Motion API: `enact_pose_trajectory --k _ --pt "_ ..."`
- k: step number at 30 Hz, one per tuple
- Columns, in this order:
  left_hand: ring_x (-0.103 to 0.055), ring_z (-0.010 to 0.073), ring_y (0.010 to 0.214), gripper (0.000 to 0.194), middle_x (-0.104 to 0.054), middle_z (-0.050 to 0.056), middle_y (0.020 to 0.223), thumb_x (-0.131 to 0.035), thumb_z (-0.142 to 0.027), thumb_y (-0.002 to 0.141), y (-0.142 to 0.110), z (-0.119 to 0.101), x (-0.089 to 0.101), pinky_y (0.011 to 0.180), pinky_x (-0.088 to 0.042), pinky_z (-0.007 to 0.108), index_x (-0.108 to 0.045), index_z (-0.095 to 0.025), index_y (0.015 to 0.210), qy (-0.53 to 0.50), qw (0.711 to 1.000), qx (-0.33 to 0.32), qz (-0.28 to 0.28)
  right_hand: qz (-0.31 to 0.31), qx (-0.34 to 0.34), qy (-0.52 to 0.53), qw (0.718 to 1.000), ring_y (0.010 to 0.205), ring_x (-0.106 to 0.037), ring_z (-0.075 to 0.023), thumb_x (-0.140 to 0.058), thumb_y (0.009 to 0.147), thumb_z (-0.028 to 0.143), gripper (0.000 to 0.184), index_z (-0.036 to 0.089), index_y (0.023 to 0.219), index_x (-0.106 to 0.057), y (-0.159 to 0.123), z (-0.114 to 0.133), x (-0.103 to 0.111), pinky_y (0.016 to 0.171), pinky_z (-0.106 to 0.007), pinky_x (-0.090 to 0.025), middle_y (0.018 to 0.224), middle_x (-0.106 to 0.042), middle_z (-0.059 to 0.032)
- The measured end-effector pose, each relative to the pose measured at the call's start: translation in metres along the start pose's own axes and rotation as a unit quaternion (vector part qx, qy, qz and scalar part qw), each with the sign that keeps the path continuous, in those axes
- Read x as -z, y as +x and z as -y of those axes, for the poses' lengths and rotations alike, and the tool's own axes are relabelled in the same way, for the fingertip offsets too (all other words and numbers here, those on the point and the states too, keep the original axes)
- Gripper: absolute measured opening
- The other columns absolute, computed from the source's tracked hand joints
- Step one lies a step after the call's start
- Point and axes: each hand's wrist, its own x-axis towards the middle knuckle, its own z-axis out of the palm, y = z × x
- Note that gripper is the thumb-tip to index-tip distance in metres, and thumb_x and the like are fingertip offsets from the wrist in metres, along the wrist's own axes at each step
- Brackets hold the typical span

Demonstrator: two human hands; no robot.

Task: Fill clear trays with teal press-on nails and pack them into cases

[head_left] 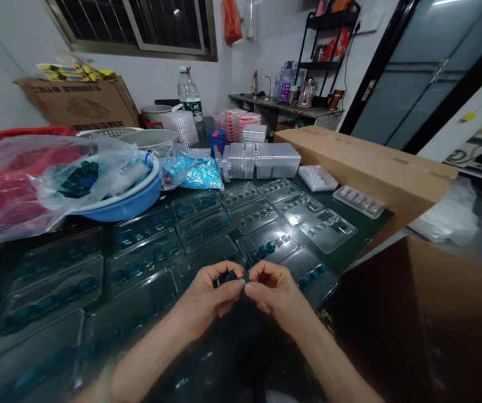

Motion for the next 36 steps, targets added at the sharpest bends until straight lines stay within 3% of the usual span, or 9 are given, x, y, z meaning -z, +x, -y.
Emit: enact_pose_trajectory --k 7,10,14,19,24,30,34,36 --pt "-0.031 0.0035 0.039 0.012 -0.038 -0.005 0.047 -0.059 -0.025 0.071 -0.002 -0.002 -0.007 0.035 -0.014 0.017 -0.051 -0.016 0.071 -0.047 0.997 0.064 -0.024 0.031 -0.048 0.081 0.995 0.036 -0.022 -0.0019 -0.062 0.071 0.031 0.024 0.017 0.063 -0.044 -0.001 -0.010 0.005 0.034 -0.016 -0.016 0.044 -0.031 0.0100" --pt "-0.031 0.0030 0.037 0.017 -0.039 -0.006 0.050 -0.062 -0.029 0.068 0.002 0.000 -0.010 0.033 -0.013 0.016 -0.050 -0.017 0.071 -0.062 0.992 0.077 -0.073 -0.009 -0.025 0.020 0.999 0.038 -0.028 -0.0024 -0.061 0.071 0.030 0.019 0.017 0.068 -0.048 -0.003 -0.010 0.004 0.035 -0.016 -0.020 0.048 -0.038 0.0086" --pt "-0.036 0.0030 0.040 0.020 -0.044 -0.004 0.057 -0.064 -0.031 0.066 0.012 0.006 -0.012 0.032 -0.015 0.014 -0.050 -0.017 0.072 -0.069 0.986 0.095 -0.120 -0.066 0.050 -0.115 0.990 0.053 -0.046 -0.0060 -0.063 0.069 0.025 0.017 0.018 0.082 -0.055 -0.007 -0.006 -0.002 0.048 -0.017 -0.037 0.064 -0.052 0.0042" --pt "-0.041 0.0045 0.044 0.020 -0.046 -0.003 0.060 -0.063 -0.033 0.067 0.016 0.010 -0.015 0.033 -0.019 0.014 -0.052 -0.017 0.075 -0.069 0.986 0.072 -0.135 -0.133 0.123 -0.249 0.951 0.063 -0.052 -0.0101 -0.059 0.070 0.020 0.011 0.018 0.080 -0.058 -0.009 -0.007 -0.005 0.058 -0.021 -0.041 0.071 -0.057 0.0012" --pt "-0.039 0.0059 0.044 0.022 -0.044 -0.005 0.050 -0.062 -0.033 0.068 0.008 0.008 -0.014 0.034 -0.020 0.015 -0.053 -0.018 0.082 0.005 0.992 0.054 -0.111 -0.134 0.060 -0.177 0.973 0.052 -0.050 -0.0083 -0.058 0.071 0.026 0.013 0.017 0.081 -0.057 -0.007 -0.008 0.003 0.048 -0.020 -0.041 0.066 -0.055 0.0018" --pt "-0.031 0.0038 0.037 0.021 -0.037 -0.008 0.042 -0.063 -0.032 0.067 0.007 0.007 -0.019 0.035 -0.020 0.015 -0.054 -0.019 0.080 0.070 0.987 -0.009 -0.147 -0.122 0.016 -0.125 0.985 0.042 -0.043 -0.0064 -0.057 0.073 0.031 0.015 0.017 0.081 -0.056 -0.008 -0.010 -0.002 0.035 -0.017 -0.035 0.059 -0.051 0.0032" --pt "-0.038 0.0052 0.042 0.019 -0.043 -0.006 0.048 -0.065 -0.029 0.065 0.015 0.002 -0.023 0.036 -0.023 0.015 -0.056 -0.019 0.078 0.009 0.990 -0.015 -0.140 -0.133 0.054 -0.192 0.971 0.045 -0.044 -0.0071 -0.055 0.075 0.033 0.018 0.017 0.083 -0.056 -0.003 -0.004 0.010 0.040 -0.018 -0.037 0.063 -0.053 0.0017" --pt "-0.042 0.0062 0.047 0.018 -0.048 -0.003 0.057 -0.064 -0.028 0.066 0.019 -0.002 -0.021 0.036 -0.024 0.015 -0.057 -0.018 0.079 -0.062 0.991 0.012 -0.119 -0.163 0.085 -0.300 0.936 0.050 -0.047 -0.0089 -0.052 0.076 0.034 0.020 0.017 0.086 -0.056 0.006 0.004 0.030 0.045 -0.020 -0.039 0.067 -0.056 -0.0001"
